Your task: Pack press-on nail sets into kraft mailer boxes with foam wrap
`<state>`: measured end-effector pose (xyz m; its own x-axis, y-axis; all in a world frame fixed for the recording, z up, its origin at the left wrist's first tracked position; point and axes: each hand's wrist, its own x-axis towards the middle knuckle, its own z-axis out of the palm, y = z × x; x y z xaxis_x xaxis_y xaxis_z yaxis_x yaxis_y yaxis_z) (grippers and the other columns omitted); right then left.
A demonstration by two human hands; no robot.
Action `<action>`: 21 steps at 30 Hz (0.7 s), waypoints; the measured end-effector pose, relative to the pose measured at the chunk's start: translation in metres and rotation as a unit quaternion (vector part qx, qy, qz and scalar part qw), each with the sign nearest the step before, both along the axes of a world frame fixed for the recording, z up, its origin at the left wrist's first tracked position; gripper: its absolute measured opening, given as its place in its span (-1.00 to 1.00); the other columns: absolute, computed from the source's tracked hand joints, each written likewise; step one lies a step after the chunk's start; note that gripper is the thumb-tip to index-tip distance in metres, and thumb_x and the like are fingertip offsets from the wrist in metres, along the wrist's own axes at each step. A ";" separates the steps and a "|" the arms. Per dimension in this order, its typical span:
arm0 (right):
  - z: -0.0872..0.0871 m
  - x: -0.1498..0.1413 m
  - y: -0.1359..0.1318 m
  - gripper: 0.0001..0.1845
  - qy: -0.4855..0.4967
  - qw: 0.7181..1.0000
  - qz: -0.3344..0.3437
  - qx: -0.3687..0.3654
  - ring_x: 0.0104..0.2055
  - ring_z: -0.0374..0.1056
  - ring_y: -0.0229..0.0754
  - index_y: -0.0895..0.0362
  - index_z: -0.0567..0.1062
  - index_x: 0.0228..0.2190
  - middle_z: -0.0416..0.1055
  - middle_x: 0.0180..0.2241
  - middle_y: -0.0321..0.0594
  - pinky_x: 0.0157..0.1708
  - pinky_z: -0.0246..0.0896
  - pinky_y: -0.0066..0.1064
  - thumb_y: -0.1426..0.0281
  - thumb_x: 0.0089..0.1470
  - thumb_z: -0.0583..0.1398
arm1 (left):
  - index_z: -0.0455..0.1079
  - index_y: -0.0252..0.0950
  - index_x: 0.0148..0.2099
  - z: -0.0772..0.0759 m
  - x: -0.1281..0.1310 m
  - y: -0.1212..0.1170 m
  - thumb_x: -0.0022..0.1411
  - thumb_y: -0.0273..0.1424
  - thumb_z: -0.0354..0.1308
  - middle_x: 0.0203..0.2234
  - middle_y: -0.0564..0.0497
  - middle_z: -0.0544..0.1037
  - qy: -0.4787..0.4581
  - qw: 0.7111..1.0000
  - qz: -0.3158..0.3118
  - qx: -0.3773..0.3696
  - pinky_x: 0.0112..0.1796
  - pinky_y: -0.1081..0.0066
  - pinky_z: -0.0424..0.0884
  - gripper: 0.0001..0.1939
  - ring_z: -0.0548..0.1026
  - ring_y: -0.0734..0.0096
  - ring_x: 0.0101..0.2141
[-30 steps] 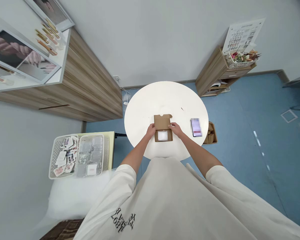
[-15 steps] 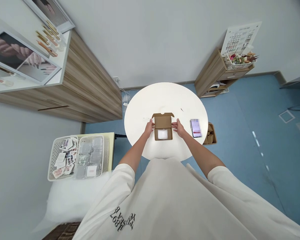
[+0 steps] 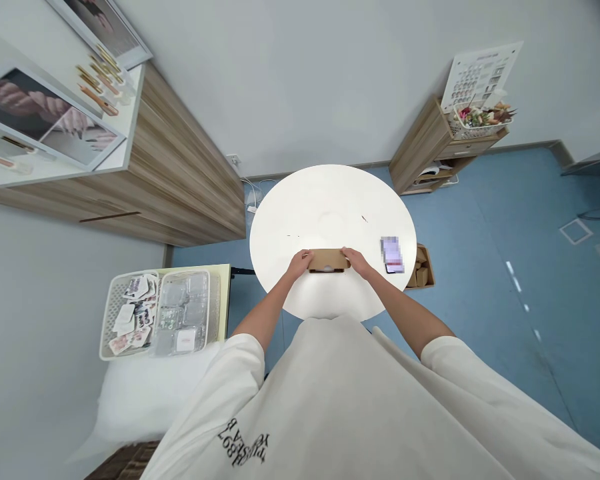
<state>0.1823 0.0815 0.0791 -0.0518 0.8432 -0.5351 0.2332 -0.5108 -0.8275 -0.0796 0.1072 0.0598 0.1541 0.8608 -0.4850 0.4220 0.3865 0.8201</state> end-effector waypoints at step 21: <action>-0.024 -0.010 -0.069 -0.36 -0.274 0.941 0.172 0.096 0.23 0.23 0.10 -0.02 0.33 0.24 0.36 0.21 -0.15 0.22 0.09 -0.03 0.33 0.10 0.17 | 0.27 -0.12 0.26 -0.006 0.001 -0.076 0.19 -0.35 0.17 0.22 -0.14 0.38 0.182 0.965 -0.151 0.115 0.23 -0.07 0.10 -0.43 0.24 -0.04 0.27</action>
<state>0.1720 0.0128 0.0554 -0.1001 0.9108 -0.4006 0.7758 -0.1807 -0.6045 -0.0783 0.0308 0.0537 0.2706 0.8942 -0.3567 0.7635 0.0263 0.6453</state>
